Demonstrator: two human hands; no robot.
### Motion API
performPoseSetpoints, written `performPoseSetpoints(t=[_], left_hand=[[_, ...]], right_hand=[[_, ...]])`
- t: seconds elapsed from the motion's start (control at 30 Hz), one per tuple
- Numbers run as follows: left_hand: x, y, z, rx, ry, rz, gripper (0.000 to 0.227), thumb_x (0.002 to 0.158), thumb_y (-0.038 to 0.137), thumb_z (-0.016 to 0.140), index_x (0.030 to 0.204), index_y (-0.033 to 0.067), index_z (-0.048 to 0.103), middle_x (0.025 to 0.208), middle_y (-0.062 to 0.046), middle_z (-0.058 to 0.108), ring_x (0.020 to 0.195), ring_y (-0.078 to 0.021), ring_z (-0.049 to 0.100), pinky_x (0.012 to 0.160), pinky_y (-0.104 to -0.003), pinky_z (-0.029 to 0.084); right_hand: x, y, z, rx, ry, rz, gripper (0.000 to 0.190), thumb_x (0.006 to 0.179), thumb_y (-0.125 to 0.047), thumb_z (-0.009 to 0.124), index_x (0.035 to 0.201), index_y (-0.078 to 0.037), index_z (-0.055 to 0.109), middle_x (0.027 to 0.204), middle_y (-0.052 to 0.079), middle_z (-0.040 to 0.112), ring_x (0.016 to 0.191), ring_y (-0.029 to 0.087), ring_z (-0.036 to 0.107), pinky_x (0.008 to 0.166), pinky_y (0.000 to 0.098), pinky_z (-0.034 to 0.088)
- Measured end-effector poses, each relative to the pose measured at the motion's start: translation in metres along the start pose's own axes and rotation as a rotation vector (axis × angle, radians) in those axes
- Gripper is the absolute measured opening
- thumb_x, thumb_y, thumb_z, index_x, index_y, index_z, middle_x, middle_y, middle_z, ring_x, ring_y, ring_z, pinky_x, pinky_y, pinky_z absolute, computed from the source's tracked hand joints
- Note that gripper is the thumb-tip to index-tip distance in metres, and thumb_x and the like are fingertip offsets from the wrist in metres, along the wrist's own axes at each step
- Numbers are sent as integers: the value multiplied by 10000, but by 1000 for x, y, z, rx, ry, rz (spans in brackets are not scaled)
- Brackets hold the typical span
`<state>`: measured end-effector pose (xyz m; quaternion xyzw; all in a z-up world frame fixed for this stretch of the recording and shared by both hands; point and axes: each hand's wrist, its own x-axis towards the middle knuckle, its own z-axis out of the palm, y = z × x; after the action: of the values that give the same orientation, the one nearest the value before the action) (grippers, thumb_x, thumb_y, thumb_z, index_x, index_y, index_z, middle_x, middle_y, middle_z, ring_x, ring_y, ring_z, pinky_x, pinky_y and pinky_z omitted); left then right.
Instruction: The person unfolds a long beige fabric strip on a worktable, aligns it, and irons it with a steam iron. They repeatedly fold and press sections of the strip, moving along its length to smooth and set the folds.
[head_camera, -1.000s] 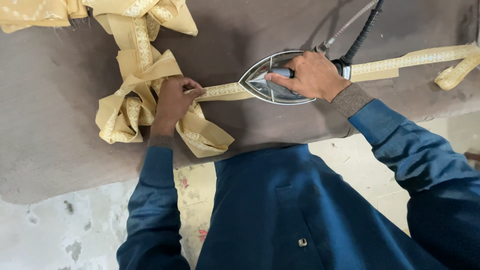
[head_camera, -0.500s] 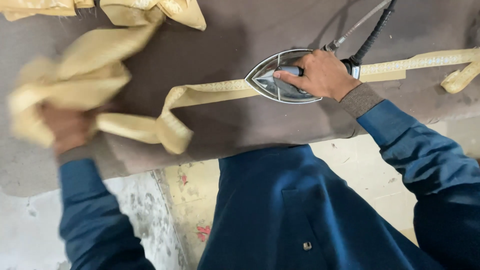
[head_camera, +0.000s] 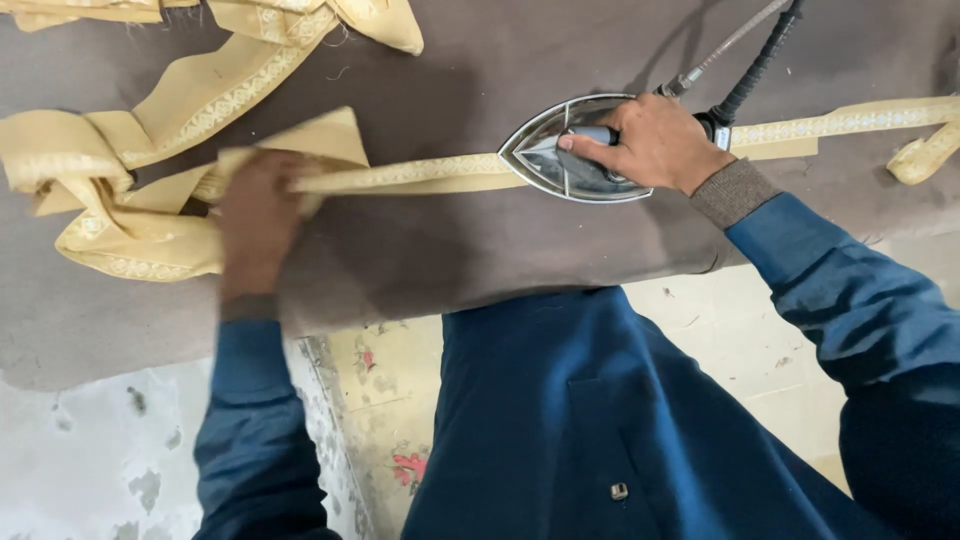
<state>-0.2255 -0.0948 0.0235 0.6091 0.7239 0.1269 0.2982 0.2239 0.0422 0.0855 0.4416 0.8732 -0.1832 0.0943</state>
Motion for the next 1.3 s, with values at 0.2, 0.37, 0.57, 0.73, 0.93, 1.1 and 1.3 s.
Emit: performPoseSetpoints(t=[0.2, 0.37, 0.57, 0.73, 0.93, 1.1, 1.3], left_hand=[[0, 21, 6, 649, 28, 119, 828, 682, 262, 853, 1429, 59, 558, 1453, -255, 527, 1320, -417, 489, 1027, -527, 397], [30, 46, 83, 526, 159, 783, 552, 735, -53, 689, 1259, 110, 631, 1274, -80, 609, 1144, -285, 565, 990, -419, 448], [24, 26, 91, 575, 184, 896, 328, 871, 46, 663, 1198, 82, 662, 1258, -87, 614, 1113, -284, 548, 976, -420, 470], [31, 56, 79, 258, 218, 546, 255, 991, 352, 697, 1059, 107, 679, 1106, -53, 559, 967, -285, 589, 842, -455, 496], [56, 53, 79, 264, -16, 325, 162, 1003, 339, 691, 964, 182, 676, 992, -34, 596, 1080, -281, 572, 1013, -481, 401], [41, 53, 63, 389, -99, 198, 254, 1076, 399, 577, 1138, 153, 562, 1113, -108, 631, 1207, -297, 619, 1089, -514, 405], [30, 42, 39, 516, -120, 274, 355, 1120, 466, 501, 1032, 130, 573, 1064, -95, 611, 1181, -272, 624, 1048, -429, 465]], right_hand=[[1, -6, -1, -14, 6, -6, 797, 1088, -656, 473, 565, -61, 566, 475, 136, 440, 480, 339, 521, 527, 471, 463], [3, -6, -1, -57, 23, -50, 706, 1095, -630, 440, 821, -73, 775, 522, 192, 520, 536, 373, 578, 545, 484, 485], [2, -8, -1, -42, 20, -22, 670, 1081, -637, 429, 941, -108, 816, 535, 181, 576, 528, 360, 587, 534, 475, 499], [5, -16, 1, 7, 6, 13, 808, 1078, -664, 482, 530, -73, 428, 469, 127, 428, 466, 326, 491, 517, 450, 430], [10, -30, -9, 76, -29, 59, 666, 1040, -686, 485, 726, -110, 600, 678, 158, 600, 713, 385, 613, 711, 500, 498], [13, -40, -13, 149, -95, 117, 634, 985, -692, 506, 939, -139, 814, 875, 202, 769, 949, 428, 728, 896, 529, 550], [14, -42, -11, 151, -85, 110, 629, 983, -711, 502, 891, -175, 820, 801, 176, 762, 902, 405, 740, 872, 490, 560]])
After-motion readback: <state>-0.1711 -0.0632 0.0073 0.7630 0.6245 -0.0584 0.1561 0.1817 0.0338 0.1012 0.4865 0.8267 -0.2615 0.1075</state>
